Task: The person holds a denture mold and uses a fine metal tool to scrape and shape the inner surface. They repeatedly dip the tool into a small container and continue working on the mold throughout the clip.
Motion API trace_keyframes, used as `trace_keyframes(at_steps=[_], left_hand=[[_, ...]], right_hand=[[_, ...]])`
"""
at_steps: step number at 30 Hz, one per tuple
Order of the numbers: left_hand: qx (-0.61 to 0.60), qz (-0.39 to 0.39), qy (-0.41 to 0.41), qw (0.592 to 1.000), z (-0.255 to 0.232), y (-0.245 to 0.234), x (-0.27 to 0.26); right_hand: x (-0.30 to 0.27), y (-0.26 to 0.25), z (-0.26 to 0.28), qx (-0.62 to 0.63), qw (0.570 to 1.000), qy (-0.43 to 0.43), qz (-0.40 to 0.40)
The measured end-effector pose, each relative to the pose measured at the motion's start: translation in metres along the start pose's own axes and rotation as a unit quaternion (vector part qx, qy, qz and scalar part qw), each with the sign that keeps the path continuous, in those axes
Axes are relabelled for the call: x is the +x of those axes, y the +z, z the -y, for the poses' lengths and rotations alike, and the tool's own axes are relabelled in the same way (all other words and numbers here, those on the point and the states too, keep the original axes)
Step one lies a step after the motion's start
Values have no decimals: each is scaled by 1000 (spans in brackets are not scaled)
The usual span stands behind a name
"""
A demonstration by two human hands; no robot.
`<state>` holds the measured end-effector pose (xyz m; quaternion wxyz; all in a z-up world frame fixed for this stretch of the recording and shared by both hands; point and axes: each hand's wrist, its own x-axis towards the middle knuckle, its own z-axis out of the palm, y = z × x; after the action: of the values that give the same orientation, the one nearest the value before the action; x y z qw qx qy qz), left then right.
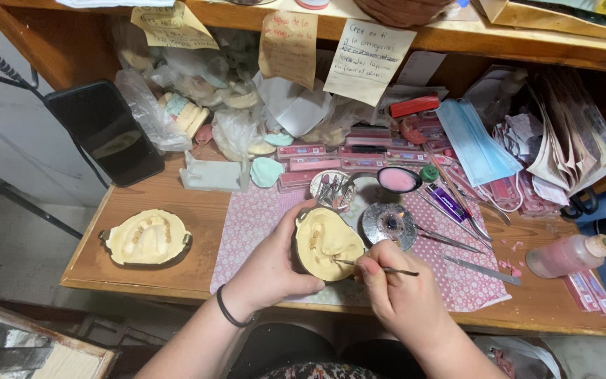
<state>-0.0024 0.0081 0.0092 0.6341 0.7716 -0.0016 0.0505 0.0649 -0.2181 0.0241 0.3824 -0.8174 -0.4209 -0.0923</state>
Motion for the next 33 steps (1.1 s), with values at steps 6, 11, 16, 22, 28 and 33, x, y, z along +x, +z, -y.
trace_keyframes(at_steps=[6,11,16,22,28,33], left_hand=[[7,7,-15,1000,-1,-1,0],[0,6,-4,1000,3,-1,0],[-8,9,15,1000,4,-1,0],[-1,13,-6,1000,3,-1,0],[-21,13,11,1000,6,0,0],[6,15,-11,1000,2,0,1]], right_hand=[[-1,10,17,16,996,-42,-80],[-1,1,14,69,996,-40,-47],[3,-23,24,66,994,58,69],[-2,-8,4,9,998,49,25],[-15,8,-16,27,995,82,-46],[-32,24,-30,268,947,101,-144]])
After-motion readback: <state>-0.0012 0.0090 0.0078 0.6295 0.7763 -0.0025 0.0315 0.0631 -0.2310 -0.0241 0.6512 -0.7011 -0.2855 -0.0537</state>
